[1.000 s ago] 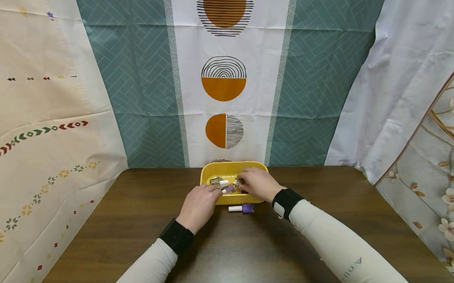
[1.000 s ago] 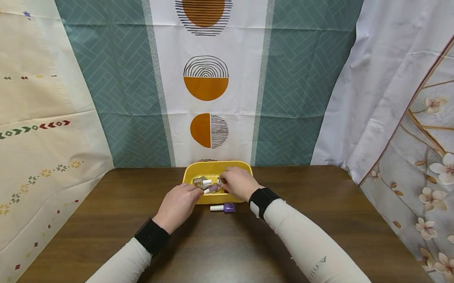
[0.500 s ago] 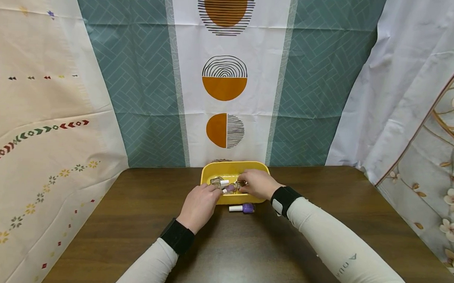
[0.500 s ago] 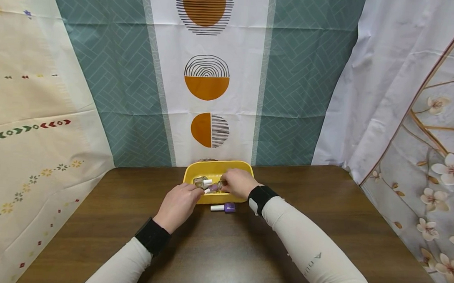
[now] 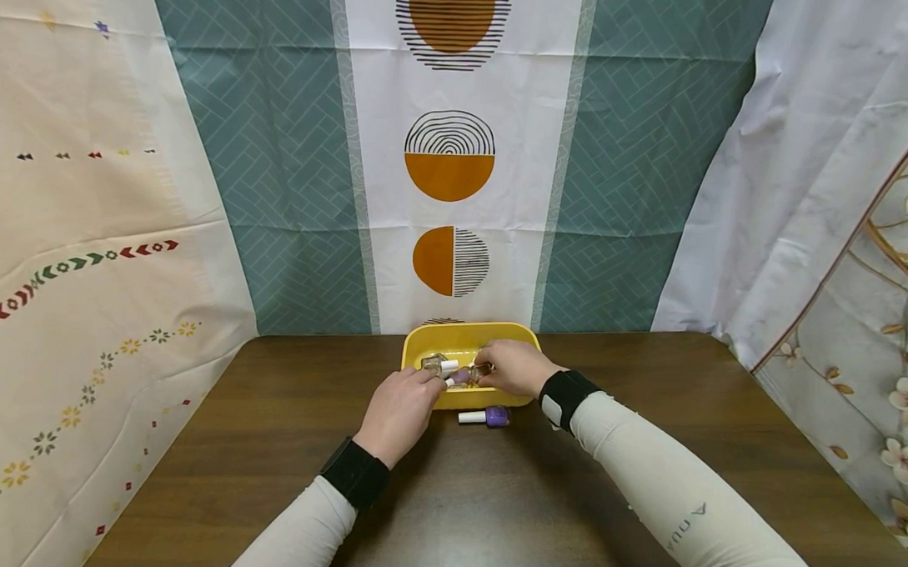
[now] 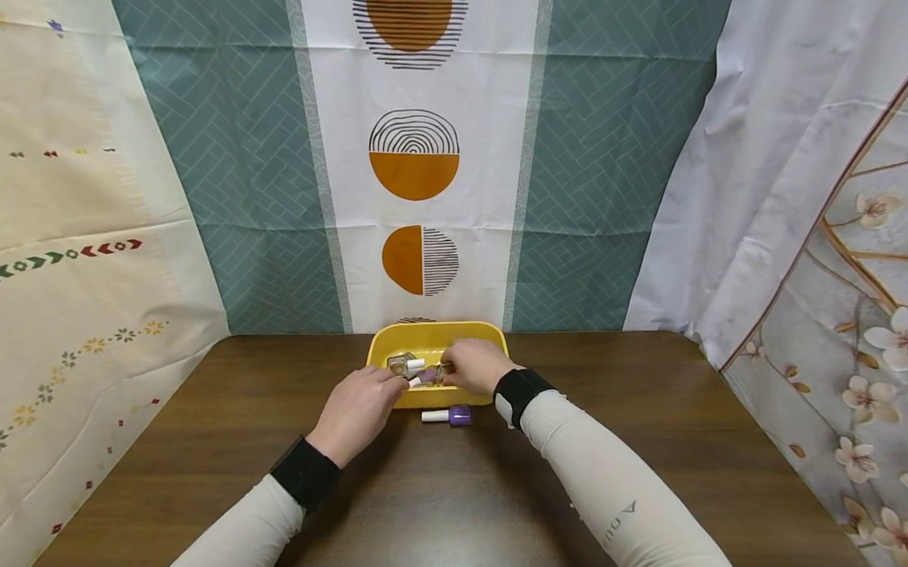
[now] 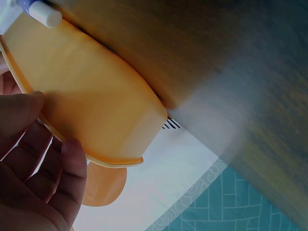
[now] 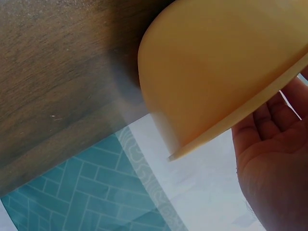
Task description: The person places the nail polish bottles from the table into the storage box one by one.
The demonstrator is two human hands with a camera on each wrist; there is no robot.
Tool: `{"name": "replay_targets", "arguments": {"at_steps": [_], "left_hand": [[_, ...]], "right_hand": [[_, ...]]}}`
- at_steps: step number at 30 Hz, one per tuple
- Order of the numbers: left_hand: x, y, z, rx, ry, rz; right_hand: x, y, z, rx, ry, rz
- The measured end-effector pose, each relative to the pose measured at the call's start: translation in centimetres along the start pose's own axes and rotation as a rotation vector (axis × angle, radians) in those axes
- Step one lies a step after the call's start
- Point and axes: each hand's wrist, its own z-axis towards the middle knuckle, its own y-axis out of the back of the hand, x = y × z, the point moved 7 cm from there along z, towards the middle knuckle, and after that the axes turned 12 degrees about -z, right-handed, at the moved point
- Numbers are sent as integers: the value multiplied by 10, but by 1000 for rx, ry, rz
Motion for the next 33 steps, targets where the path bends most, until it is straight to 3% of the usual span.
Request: {"name": "replay_targets", "arguments": {"at_steps": [33], "left_hand": [[-1,1,-1,-12,-8,-17]], "right_hand": [[0,-2,4,42,-10,32]]}}
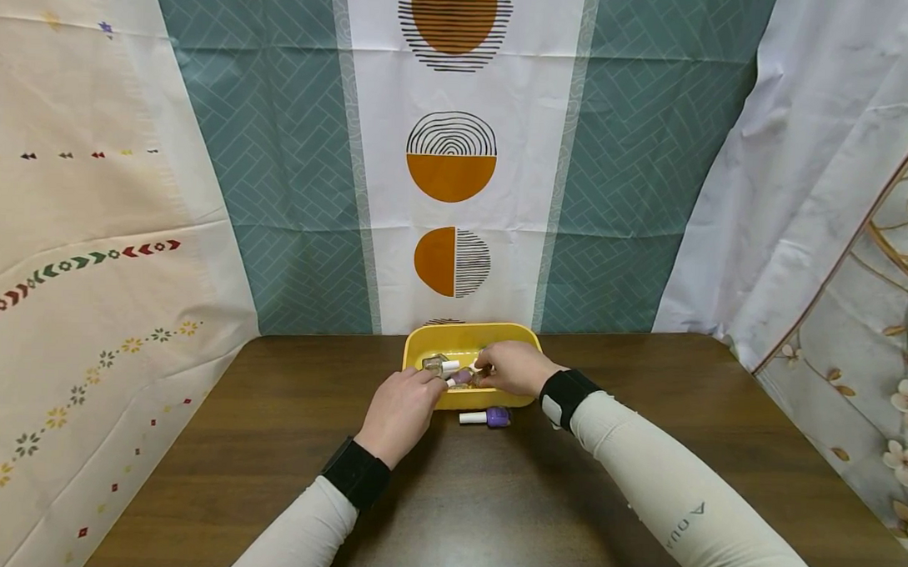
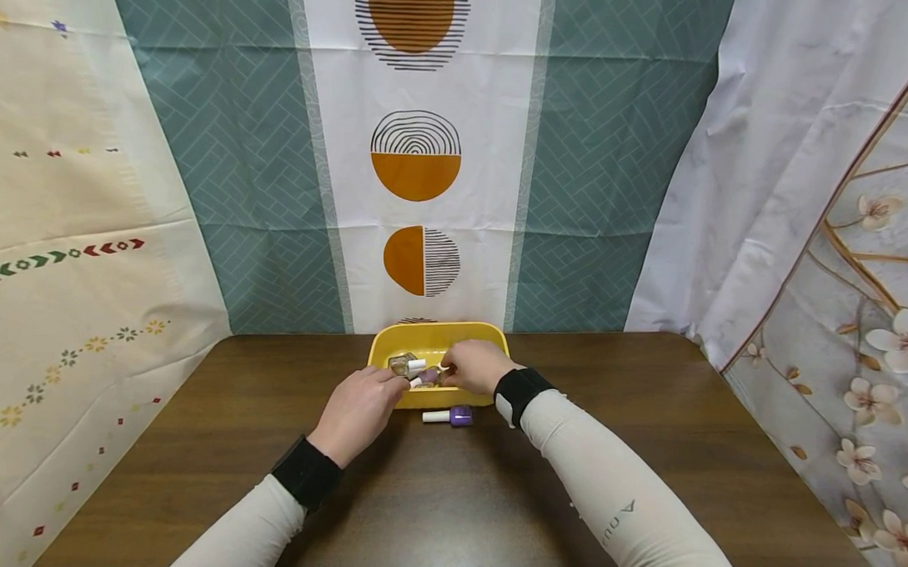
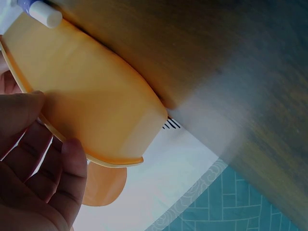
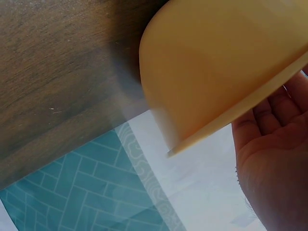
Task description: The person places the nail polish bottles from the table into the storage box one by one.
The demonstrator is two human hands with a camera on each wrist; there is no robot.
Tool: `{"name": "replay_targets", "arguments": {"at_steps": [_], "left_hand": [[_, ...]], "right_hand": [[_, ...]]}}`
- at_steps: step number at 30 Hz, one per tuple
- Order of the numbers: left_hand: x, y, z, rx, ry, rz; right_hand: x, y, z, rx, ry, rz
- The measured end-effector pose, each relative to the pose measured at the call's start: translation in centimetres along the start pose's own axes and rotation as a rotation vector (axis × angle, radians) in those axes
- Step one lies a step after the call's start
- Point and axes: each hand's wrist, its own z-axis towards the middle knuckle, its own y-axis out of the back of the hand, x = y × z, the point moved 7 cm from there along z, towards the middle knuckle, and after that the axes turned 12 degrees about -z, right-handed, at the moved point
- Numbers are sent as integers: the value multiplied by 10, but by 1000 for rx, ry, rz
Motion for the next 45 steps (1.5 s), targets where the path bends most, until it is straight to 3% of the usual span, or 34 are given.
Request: {"name": "replay_targets", "arguments": {"at_steps": [9,19,27,45], "left_hand": [[1,-2,0,-11,-9,-3],[1,-1,0,-20,-10,12],[1,0,0,-23,-10,6],[2,-1,1,7,23,1]], "right_hand": [[0,-1,0,16,-19,-7],[-2,0,-1,-20,24,-21],[-6,1,-11,-66,13,15],[0,4,-48,-223,100,-63]]}}
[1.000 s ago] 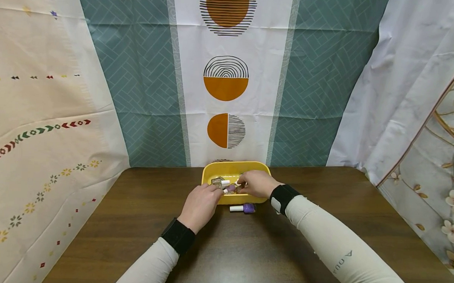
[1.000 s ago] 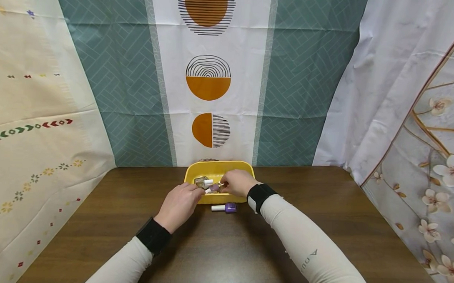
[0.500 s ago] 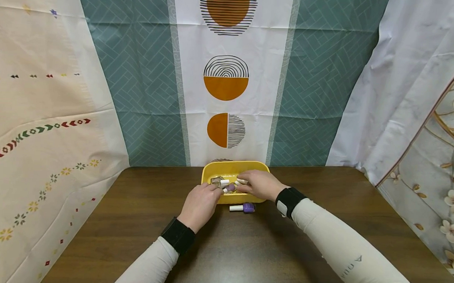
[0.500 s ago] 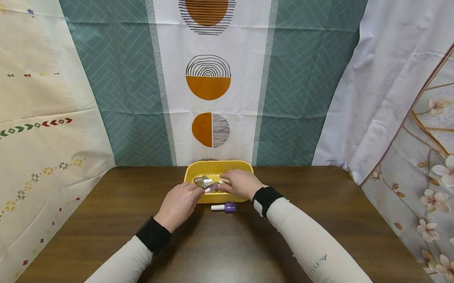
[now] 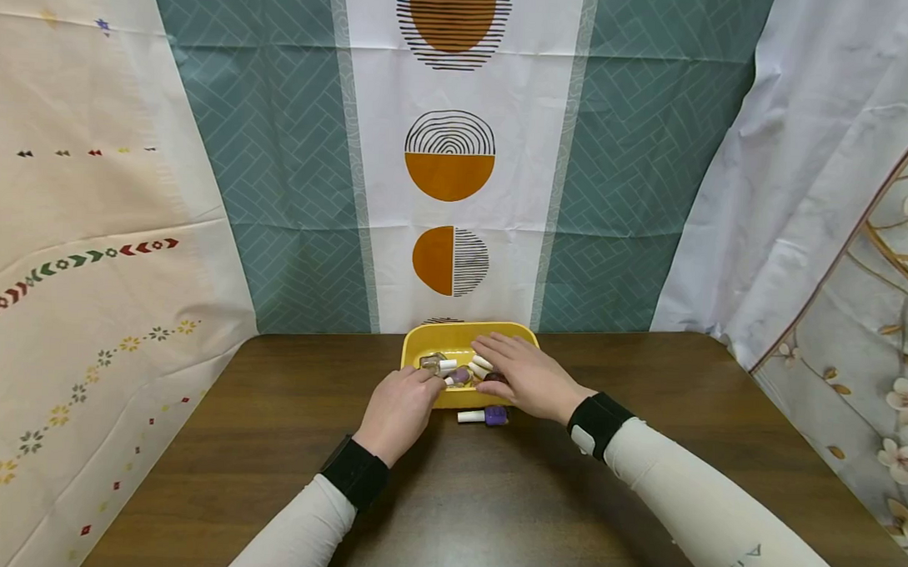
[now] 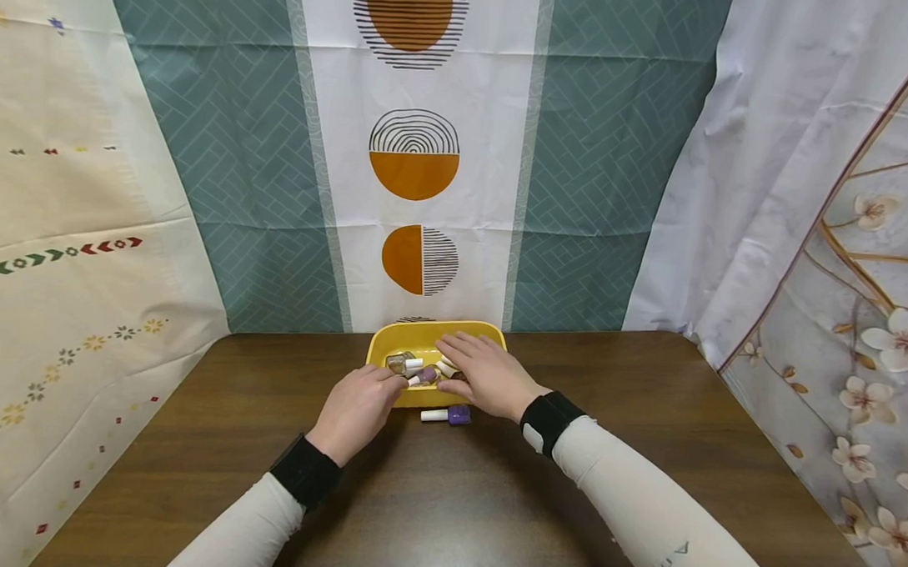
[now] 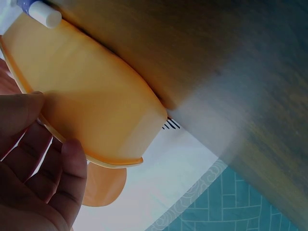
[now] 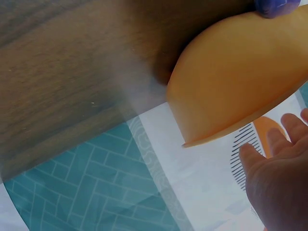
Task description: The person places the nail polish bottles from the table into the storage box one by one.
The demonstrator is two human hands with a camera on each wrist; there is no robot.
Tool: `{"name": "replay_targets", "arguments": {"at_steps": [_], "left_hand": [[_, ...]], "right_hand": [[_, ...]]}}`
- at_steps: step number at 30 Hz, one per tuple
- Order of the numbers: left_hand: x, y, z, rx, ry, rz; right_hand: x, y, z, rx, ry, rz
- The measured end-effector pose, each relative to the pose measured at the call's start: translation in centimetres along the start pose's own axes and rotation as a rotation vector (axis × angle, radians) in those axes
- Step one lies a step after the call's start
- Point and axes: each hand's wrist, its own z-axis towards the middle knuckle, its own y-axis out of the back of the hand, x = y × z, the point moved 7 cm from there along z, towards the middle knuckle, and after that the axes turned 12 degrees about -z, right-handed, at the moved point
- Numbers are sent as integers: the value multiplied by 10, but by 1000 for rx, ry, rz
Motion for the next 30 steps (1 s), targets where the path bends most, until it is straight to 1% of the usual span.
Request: {"name": "replay_targets", "arguments": {"at_steps": [4,8,15,18,21,27,30], "left_hand": [[0,0,0,4,6,4],[0,0,0,2,3,10],[-1,1,0,-10,-4,-1],[-1,1,0,-7,0,-1],[-1,1,0,-4,3,0],[-1,1,0,-10,-2,0],[-1,0,0,-14,-6,3]], "right_hand": [[4,4,-10,-32,11,-18],[11,7,-22,-59,42,-49],[19,5,-41,-58,70,-30],[23,6,-48,-72,86,-27],[27,6,-55,-89,100,-33],[33,3,-66,-82,107,-52],[37,2,-71,-89,123,-65]]}}
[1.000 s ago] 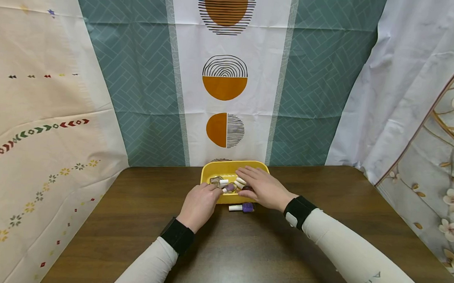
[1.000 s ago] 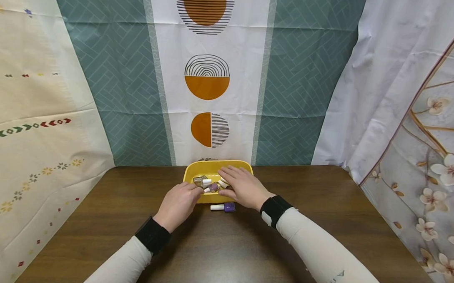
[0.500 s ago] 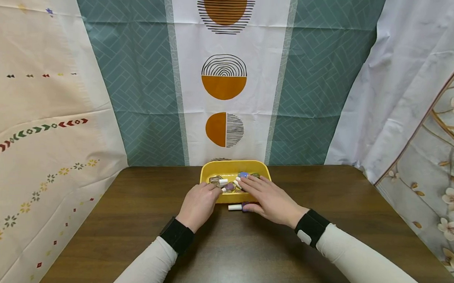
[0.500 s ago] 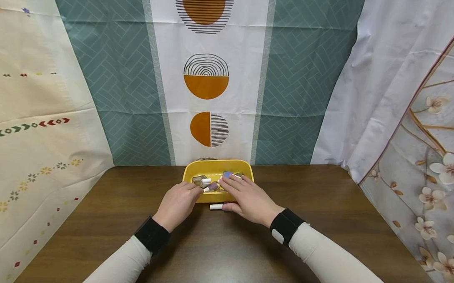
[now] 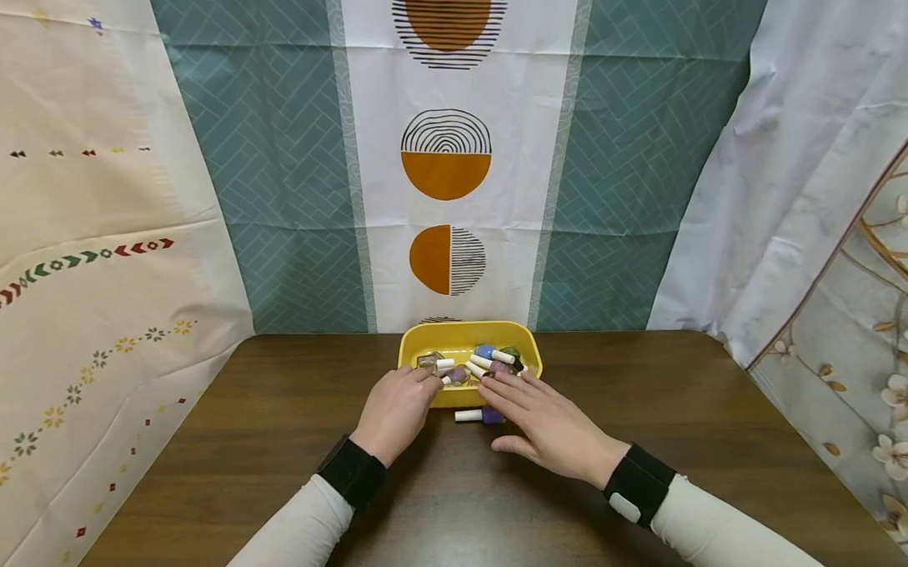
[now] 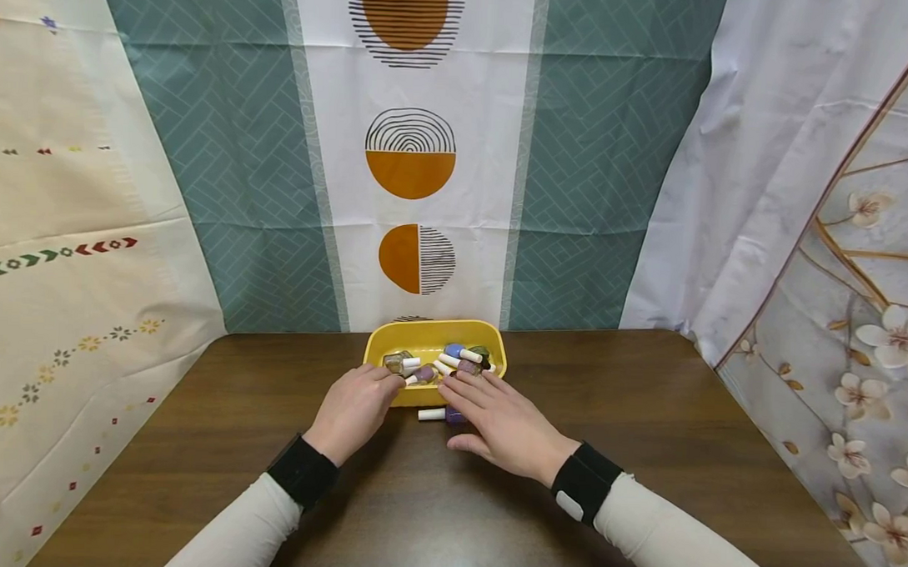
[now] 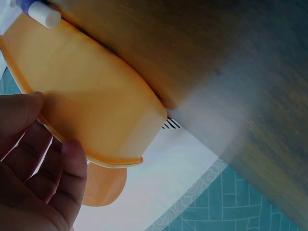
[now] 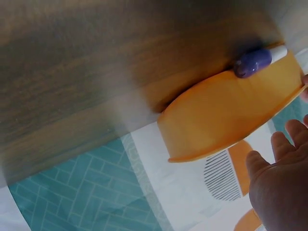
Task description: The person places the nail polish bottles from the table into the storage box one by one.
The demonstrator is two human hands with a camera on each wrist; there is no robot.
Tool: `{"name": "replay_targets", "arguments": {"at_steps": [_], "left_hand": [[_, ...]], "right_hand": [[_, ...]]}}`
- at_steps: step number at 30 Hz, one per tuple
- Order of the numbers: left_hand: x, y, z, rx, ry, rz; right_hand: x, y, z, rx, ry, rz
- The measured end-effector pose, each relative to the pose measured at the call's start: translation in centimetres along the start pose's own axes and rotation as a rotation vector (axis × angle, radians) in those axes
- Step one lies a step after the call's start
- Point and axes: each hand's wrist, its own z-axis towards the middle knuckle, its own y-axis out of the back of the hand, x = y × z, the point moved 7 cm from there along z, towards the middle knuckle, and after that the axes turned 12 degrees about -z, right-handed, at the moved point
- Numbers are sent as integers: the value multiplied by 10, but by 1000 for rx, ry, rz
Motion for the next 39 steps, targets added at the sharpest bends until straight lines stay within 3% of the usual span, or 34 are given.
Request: {"name": "replay_targets", "arguments": {"at_steps": [27,39], "left_hand": [[-1,1,-1,5,2,7],[-1,1,-1,0,1,10]], "right_hand": [[13,-20,-10,135,16,79],[13,-25,-8,129,24,54]]}}
